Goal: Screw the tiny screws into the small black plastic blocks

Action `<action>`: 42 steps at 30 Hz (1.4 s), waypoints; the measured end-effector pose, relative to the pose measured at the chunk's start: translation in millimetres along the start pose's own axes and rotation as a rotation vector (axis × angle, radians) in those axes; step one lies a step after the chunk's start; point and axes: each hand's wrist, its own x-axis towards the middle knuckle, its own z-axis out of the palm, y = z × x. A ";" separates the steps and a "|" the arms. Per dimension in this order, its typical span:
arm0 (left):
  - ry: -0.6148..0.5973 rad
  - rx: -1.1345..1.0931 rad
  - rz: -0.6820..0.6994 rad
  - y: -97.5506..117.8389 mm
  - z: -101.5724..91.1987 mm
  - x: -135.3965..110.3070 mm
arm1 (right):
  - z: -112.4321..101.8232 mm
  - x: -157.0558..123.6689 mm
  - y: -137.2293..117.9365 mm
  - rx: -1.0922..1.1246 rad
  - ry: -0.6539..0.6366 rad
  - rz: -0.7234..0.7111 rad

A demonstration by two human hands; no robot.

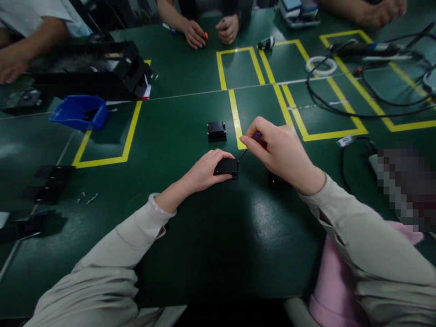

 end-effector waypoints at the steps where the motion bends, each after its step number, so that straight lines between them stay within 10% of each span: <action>1: 0.000 0.002 0.000 -0.1 0.1 -0.2 | 0.1 -0.2 -0.4 -0.008 -0.003 0.002; 42: 0.009 0.067 0.119 -1.0 -8.0 -10.5 | -7.1 1.8 -1.1 -0.025 -0.097 0.067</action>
